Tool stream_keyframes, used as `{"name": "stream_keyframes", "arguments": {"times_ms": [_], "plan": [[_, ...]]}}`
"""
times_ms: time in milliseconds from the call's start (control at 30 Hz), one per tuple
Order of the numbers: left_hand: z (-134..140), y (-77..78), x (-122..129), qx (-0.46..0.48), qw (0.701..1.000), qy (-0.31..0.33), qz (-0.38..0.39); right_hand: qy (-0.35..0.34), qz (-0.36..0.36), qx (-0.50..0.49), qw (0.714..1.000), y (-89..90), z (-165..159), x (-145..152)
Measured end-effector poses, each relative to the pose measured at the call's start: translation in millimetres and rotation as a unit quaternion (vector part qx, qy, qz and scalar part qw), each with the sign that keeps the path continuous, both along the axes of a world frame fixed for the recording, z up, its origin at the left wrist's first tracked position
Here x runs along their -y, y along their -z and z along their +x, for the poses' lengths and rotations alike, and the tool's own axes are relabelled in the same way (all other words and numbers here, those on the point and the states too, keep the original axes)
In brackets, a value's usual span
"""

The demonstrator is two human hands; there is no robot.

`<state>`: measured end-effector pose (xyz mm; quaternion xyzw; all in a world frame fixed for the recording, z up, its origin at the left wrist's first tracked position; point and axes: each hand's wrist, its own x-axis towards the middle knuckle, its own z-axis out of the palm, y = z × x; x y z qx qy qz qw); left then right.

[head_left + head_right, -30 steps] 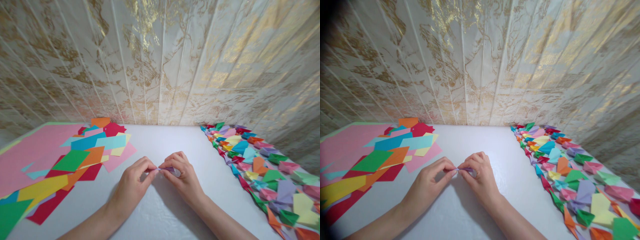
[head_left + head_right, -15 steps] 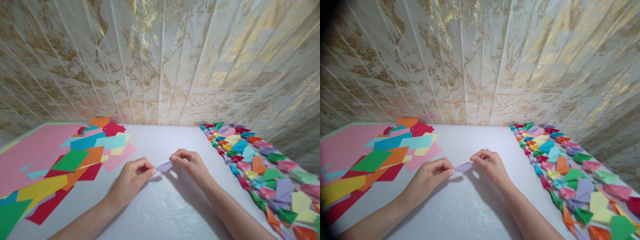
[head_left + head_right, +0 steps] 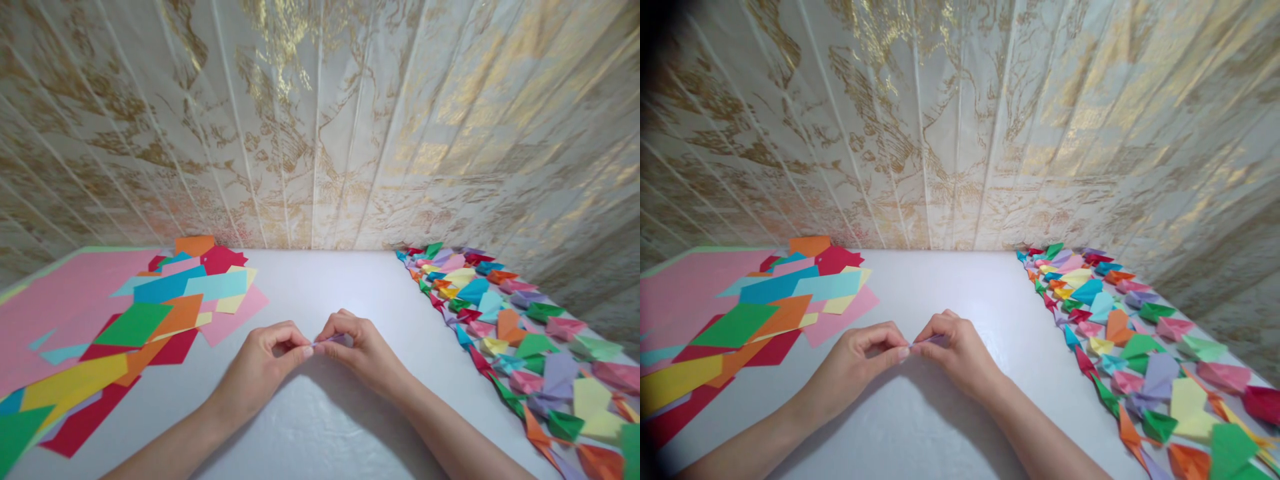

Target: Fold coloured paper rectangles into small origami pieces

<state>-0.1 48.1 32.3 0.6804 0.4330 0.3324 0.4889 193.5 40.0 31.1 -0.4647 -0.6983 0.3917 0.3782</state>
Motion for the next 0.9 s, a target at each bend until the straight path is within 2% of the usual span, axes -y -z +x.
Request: {"name": "stream_keyframes", "arguments": {"times_ms": [133, 267, 333, 367, 433, 467, 533, 600, 667, 767, 900], "plan": [[2, 1.5, -1, 0.013, 0.999, 0.022, -0.025, -0.015, -0.073, -0.05, 0.996, 3.0, 8, -4], [2, -0.9, -3, 0.017, 0.998, 0.027, -0.054, -0.054, -0.17, -0.104, 0.978, 4.1, 14, -8], [0, -3.0, -5, 0.014, 0.998, 0.013, -0.062, -0.028, -0.188, -0.113, 0.975, 5.0, 22, -12], [-1, -4.0, -6, 0.013, 0.998, -0.002, -0.063, 0.001, -0.181, -0.112, 0.977, 5.4, 27, -15], [-4, -5.1, -10, 0.012, 0.997, -0.034, -0.062, 0.108, -0.117, -0.134, 0.978, 5.1, 36, -20], [-5, -5.1, -11, 0.014, 0.997, -0.045, -0.062, 0.125, -0.094, -0.139, 0.978, 4.4, 39, -21], [-4, -3.9, -12, 0.017, 0.997, -0.047, -0.065, 0.106, -0.035, -0.133, 0.985, 1.9, 39, -21], [-2, -1.6, -11, 0.019, 0.997, -0.034, -0.068, 0.027, 0.035, -0.092, 0.995, -0.7, 31, -17], [0, 1.2, -10, 0.019, 0.997, -0.024, -0.069, -0.021, 0.076, -0.037, 0.996, -1.7, 19, -11], [1, 4.0, -8, 0.013, 0.998, -0.018, -0.065, -0.009, 0.095, 0.001, 0.995, 1.2, 6, -5], [1, 4.2, -4, -0.021, 0.999, -0.003, -0.03, 0.043, 0.045, 0.015, 0.998, 7.8, 4, -5]]}}
